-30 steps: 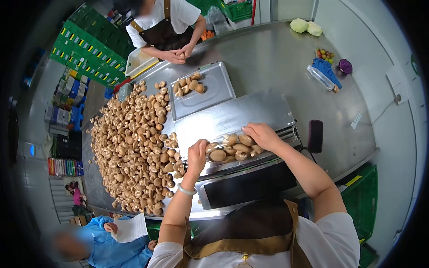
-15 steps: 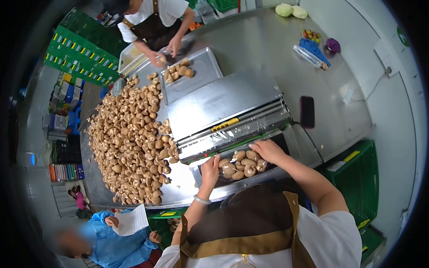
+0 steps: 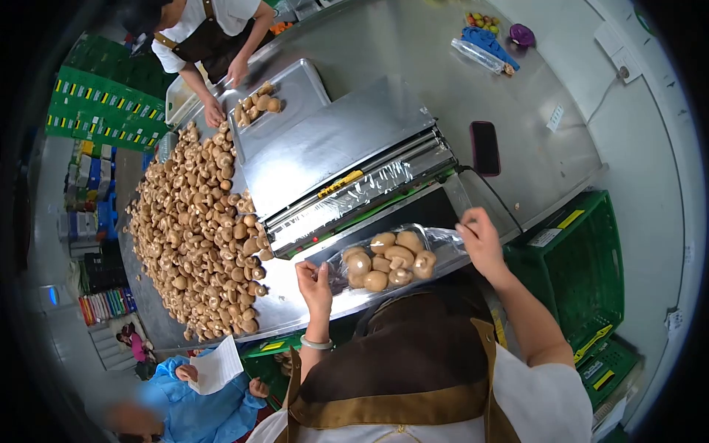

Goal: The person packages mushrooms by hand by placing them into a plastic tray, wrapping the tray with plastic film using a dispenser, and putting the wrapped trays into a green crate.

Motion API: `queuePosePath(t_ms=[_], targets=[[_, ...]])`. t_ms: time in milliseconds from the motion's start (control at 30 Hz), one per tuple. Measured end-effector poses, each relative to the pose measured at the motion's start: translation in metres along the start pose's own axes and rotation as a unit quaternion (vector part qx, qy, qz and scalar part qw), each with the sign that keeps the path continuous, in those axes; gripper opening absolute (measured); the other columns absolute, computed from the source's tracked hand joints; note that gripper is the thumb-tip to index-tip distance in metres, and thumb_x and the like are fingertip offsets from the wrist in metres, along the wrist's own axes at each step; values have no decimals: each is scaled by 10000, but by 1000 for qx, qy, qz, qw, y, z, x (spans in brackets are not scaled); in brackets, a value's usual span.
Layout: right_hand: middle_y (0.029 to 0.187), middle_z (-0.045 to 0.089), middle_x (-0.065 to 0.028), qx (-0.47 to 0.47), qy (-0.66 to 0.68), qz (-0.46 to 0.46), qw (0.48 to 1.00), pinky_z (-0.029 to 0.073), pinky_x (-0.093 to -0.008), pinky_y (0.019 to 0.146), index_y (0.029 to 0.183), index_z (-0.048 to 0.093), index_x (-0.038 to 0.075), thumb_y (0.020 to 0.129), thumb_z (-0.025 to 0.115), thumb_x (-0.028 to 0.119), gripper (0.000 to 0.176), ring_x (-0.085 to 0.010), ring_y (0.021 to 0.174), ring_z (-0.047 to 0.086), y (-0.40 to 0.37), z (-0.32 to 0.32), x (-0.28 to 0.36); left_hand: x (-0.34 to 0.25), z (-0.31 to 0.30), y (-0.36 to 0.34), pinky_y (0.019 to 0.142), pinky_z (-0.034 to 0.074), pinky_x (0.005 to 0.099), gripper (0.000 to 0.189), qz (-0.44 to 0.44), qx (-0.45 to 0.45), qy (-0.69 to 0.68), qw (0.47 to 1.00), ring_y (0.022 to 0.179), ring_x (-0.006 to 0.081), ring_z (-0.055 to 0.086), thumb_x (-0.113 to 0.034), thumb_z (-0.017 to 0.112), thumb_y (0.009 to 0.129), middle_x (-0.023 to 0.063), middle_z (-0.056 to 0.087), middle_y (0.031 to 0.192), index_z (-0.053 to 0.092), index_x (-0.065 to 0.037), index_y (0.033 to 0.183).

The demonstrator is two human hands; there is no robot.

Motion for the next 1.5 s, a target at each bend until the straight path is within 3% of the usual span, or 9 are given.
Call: queuePosePath(t_ms=[333, 433, 633, 867, 1000, 1133, 1333, 1400, 1500], targets=[[723, 551, -80, -248, -177, -2, 953, 450, -366, 610, 1071, 455, 57, 966, 548, 89, 144, -240, 641, 559, -18, 14, -191, -14, 105, 21, 560, 519, 391, 347, 347, 163, 289, 878, 658, 268, 638, -66, 617, 871, 94, 611, 853, 588, -122, 1212], [1417, 423, -186, -51, 30, -137, 989, 327, -372, 1132, 1431, 346, 18, 908, 631, 250, 639, -303, 1353, 411, -58, 37, -216, -23, 121, 16, 539, 500, 422, 445, 285, 181, 154, 929, 625, 289, 631, 7, 613, 856, 110, 616, 870, 550, -123, 1278], [1142, 511, -125, 370, 2, 15, 929, 400, -347, 934, 1177, 485, 27, 897, 643, 217, 374, -242, 1089, 501, -82, 46, -85, -114, 107, -47, 652, 457, 208, 424, -256, 389, -434, 771, 730, 30, 500, -53, 671, 925, -53, 490, 831, 458, -75, 1291], [820, 613, -54, 603, -251, -77, 753, 484, -319, 704, 881, 647, 37, 883, 657, 178, 141, -172, 781, 606, -55, 55, 29, -170, 69, -84, 843, 476, 289, 489, 12, 491, -480, 727, 982, 140, 562, -257, 572, 1003, 53, 568, 1090, 371, -47, 1396], [825, 690, -101, 366, -163, 103, 910, 519, -325, 691, 945, 651, -19, 900, 590, 140, 177, -172, 742, 649, 5, 43, 80, -183, 60, -102, 1015, 455, 293, 552, -44, 540, -470, 697, 1234, 177, 533, -143, 511, 1014, 94, 508, 1380, 288, -98, 1517], [1037, 698, -126, 581, -192, -40, 790, 502, -332, 901, 1158, 609, -23, 681, 783, 104, 524, -221, 984, 672, -19, 63, 154, -172, 68, -113, 996, 472, 283, 413, -113, 442, -595, 661, 1181, 156, 567, -142, 573, 990, 63, 570, 1304, 467, -64, 1382], [1085, 666, -79, 594, -169, 66, 784, 515, -308, 875, 1242, 582, -10, 721, 749, 87, 556, -172, 977, 642, 10, 120, 102, -70, 59, -145, 1019, 449, 291, 567, -188, 93, -375, 903, 1214, 139, 557, -161, 635, 954, 72, 524, 1416, 411, -68, 1467], [1103, 661, -95, 536, -109, 28, 837, 511, -312, 889, 1252, 570, -12, 752, 715, 73, 528, -179, 1000, 638, 0, 140, 82, -67, 25, -153, 1124, 348, 381, 590, -147, 54, -640, 753, 1345, 197, 456, -147, 591, 972, 84, 479, 1458, 342, -53, 1499], [1193, 628, -155, 530, -220, -108, 812, 476, -348, 966, 1341, 479, -31, 792, 735, 108, 622, -207, 1112, 606, -62, 185, 78, -71, -21, -173, 1145, 309, 409, 714, -130, -71, -656, 740, 1380, 206, 395, -306, 603, 987, 72, 421, 1494, 214, -113, 1554]])
Point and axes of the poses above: each hand's wrist, its own y-axis towards the middle knuckle, its own z-axis out of the palm, x = y × z, the point moved 2 cm from there along y, towards the middle knuckle
